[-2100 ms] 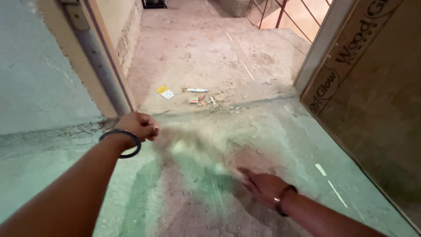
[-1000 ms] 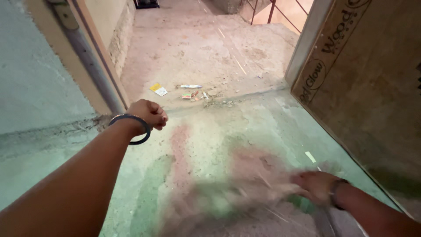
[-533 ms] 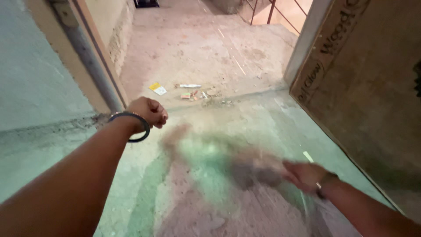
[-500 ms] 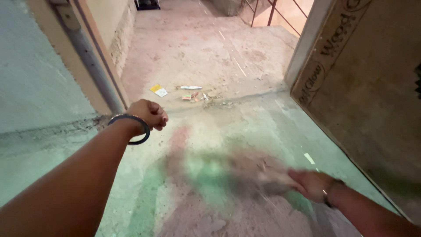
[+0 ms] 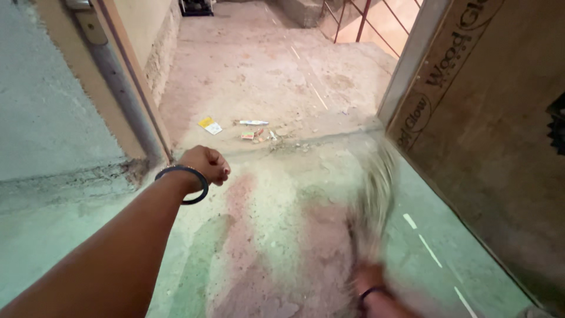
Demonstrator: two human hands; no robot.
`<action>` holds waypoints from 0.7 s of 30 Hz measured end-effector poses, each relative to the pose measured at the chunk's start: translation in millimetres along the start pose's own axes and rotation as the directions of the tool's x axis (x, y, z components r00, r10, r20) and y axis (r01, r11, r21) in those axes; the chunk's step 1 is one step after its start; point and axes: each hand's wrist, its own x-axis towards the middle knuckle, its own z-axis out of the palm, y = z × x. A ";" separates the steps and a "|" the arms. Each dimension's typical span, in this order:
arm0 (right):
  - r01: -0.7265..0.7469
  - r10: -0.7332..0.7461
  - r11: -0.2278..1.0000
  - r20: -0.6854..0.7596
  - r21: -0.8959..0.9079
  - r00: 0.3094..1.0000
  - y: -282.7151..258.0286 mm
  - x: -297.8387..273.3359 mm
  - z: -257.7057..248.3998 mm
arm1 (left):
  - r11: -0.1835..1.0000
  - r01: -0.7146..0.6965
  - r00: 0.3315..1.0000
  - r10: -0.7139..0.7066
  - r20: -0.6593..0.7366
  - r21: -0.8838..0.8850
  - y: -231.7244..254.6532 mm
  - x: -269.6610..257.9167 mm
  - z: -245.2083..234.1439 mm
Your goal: The person uses a handheld broom to sweep debris and colored powder on a concrete floor, then uses their hands to gather the broom fibers together.
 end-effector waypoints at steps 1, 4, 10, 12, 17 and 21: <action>-0.051 0.040 0.993 0.103 0.103 0.994 -1.7 -10.8 29.0 | 1.000 0.001 1.000 -0.001 -0.003 -0.006 -0.3 0.7 2.7; -0.218 0.056 0.922 0.447 0.319 0.893 -27.1 -26.0 45.0 | 0.999 0.008 1.000 -0.008 0.009 -0.031 -1.5 3.9 9.9; 0.237 -0.295 0.929 0.184 0.283 0.938 -96.2 25.0 -71.3 | 1.000 -0.015 1.000 0.015 0.022 0.009 0.4 4.2 16.0; 0.164 -0.219 0.958 0.230 0.235 0.948 -103.1 31.9 -89.6 | 1.000 -0.015 1.000 0.015 0.009 0.010 -0.9 6.3 11.0; -0.023 -0.070 0.978 0.433 0.207 0.899 -92.0 61.4 -124.6 | 0.999 -0.036 0.999 0.036 -0.004 -0.008 -4.3 6.4 13.5; -0.085 0.080 0.996 0.170 0.022 0.982 -58.3 112.5 -113.2 | 0.998 -0.056 0.998 0.056 -0.004 0.014 2.1 12.7 18.5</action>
